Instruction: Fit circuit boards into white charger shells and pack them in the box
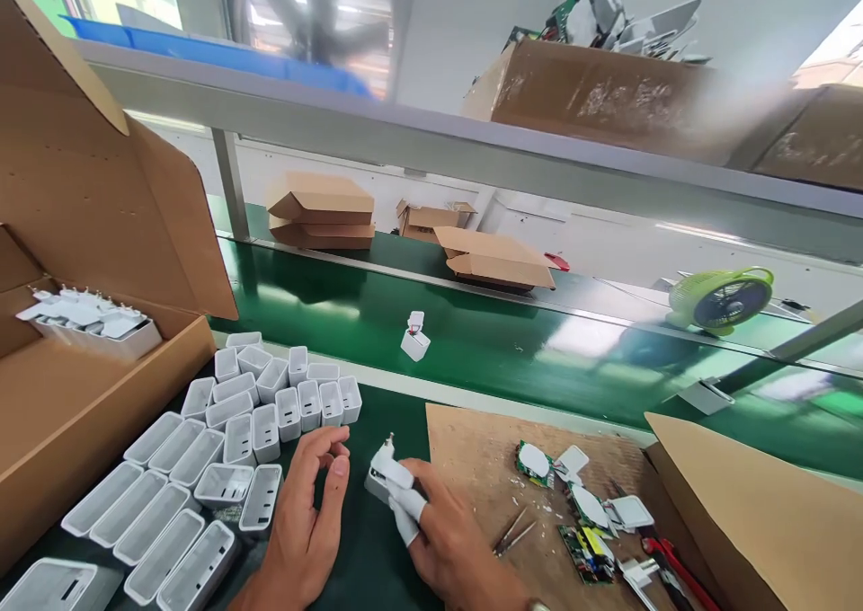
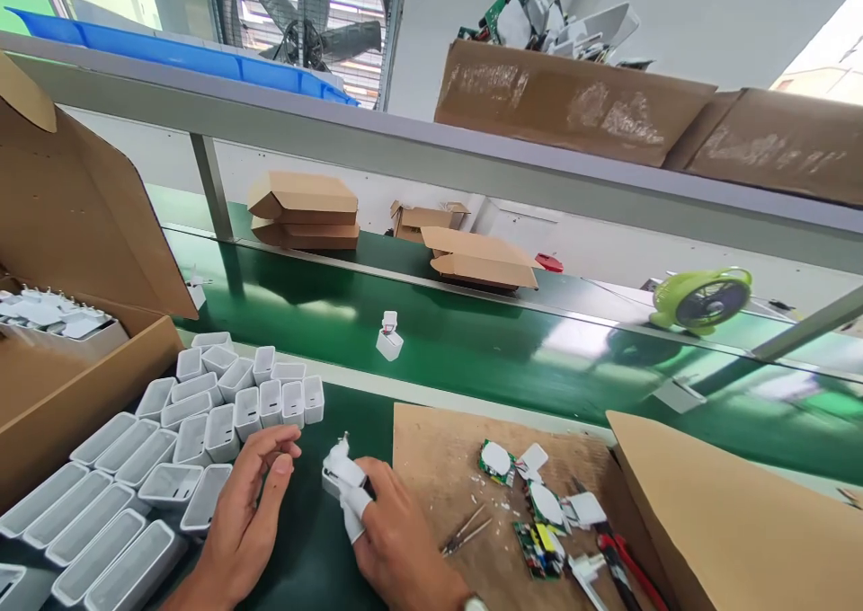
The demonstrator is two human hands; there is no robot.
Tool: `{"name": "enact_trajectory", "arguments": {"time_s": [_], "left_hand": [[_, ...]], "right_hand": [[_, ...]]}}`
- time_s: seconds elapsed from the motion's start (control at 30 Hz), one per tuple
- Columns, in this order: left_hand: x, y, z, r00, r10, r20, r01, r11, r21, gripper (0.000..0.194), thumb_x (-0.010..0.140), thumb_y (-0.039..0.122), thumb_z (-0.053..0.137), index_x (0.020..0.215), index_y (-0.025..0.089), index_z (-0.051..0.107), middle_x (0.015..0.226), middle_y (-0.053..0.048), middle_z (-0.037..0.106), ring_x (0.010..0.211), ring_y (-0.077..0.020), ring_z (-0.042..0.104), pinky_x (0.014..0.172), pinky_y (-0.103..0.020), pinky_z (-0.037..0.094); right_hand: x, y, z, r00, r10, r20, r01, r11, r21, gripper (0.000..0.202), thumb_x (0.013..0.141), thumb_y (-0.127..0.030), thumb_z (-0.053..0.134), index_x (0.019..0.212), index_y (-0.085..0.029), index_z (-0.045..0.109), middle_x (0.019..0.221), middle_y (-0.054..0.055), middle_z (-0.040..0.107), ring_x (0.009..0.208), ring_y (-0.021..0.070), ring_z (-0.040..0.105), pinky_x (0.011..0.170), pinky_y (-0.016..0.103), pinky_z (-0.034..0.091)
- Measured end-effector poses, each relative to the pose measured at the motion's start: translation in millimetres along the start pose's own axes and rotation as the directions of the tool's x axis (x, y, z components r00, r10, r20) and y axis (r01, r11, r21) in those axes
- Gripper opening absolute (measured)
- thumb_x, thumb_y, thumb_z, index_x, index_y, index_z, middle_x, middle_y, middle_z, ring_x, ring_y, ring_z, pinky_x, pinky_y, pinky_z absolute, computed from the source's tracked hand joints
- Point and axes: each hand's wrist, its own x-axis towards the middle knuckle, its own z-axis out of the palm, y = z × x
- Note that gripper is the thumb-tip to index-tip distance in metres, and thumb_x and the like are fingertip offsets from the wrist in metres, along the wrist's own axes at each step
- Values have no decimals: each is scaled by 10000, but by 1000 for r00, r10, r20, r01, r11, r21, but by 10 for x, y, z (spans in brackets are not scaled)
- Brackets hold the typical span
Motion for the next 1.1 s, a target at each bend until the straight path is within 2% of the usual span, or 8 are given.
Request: {"name": "enact_trajectory", "arguments": {"time_s": [0.13, 0.33, 0.57, 0.67, 0.77, 0.83, 0.93, 1.1], "left_hand": [[-24, -4, 32, 1000, -5, 17, 4, 999, 33, 330, 1090, 463, 454, 1289, 259, 621, 1271, -109, 631, 1087, -267, 653, 949, -414, 555], [-97, -28, 105, 977, 53, 204, -70, 994, 80, 425, 1016, 385, 607, 1412, 252, 531, 1335, -136, 606, 1163, -302, 641, 988, -469, 570], [-164, -105, 190, 954, 13, 300, -32, 998, 60, 649, 864, 307, 780, 1448, 247, 502, 1416, -143, 584, 1298, -356, 608, 1112, -575, 512], [-196, -154, 210, 963, 136, 231, -149, 988, 38, 774, 804, 219, 819, 1487, 265, 456, 1462, -140, 583, 1351, -370, 592, 1149, -585, 490], [-222, -98, 243, 929, 337, 150, -343, 939, 14, 683, 924, 191, 709, 1521, 309, 399, 1451, -116, 615, 1363, -328, 594, 1150, -534, 506], [-226, -17, 269, 903, 413, 118, -415, 910, -5, 708, 943, 201, 705, 1546, 328, 355, 1431, -109, 634, 1355, -318, 594, 1105, -496, 548], [-213, 95, 296, 886, 455, 89, -455, 890, -24, 766, 943, 214, 720, 1577, 334, 308, 1404, -105, 654, 1336, -309, 593, 1069, -473, 569], [-177, 150, 292, 872, 487, 49, -485, 873, -40, 751, 949, 228, 719, 1576, 327, 316, 1368, -96, 669, 1282, -285, 615, 1074, -461, 551]], "right_hand": [[-54, 35, 117, 998, 37, 50, -36, 999, -16, 567, 923, -15, 478, 1420, -268, 577, 1268, 145, 653, 1095, 278, 688, 920, 431, 634], [-172, 57, 178, 985, 160, -64, -156, 986, 64, 564, 935, -50, 527, 1445, -287, 554, 1324, 118, 632, 1171, 259, 667, 1000, 414, 602], [-106, 83, 202, 941, 334, -53, -283, 865, 415, 284, 925, -291, 677, 1195, -253, 755, 1146, 130, 722, 1038, 307, 698, 933, 507, 604], [-46, -49, 194, 882, 471, 12, -373, 682, 629, 343, 1027, -393, 543, 1251, -204, 720, 1145, 154, 756, 1006, 295, 742, 845, 467, 648], [-40, -232, 186, 777, 595, 206, -403, 219, 889, 429, 994, -489, 565, 1190, -151, 741, 1170, 174, 771, 1060, 323, 750, 913, 495, 635], [-59, -328, 181, 743, 595, 307, -385, 5, 923, 468, 931, -529, 618, 1153, -142, 760, 1157, 171, 784, 1060, 331, 756, 1005, 528, 593], [-76, -406, 161, 719, 604, 343, -371, -83, 925, 464, 883, -518, 660, 1139, -149, 776, 1081, 153, 808, 983, 309, 777, 1038, 522, 577], [-51, -407, 104, 705, 633, 320, -391, -30, 920, 450, 922, -514, 649, 1147, -145, 773, 1032, 150, 809, 949, 306, 781, 985, 515, 606]]}}
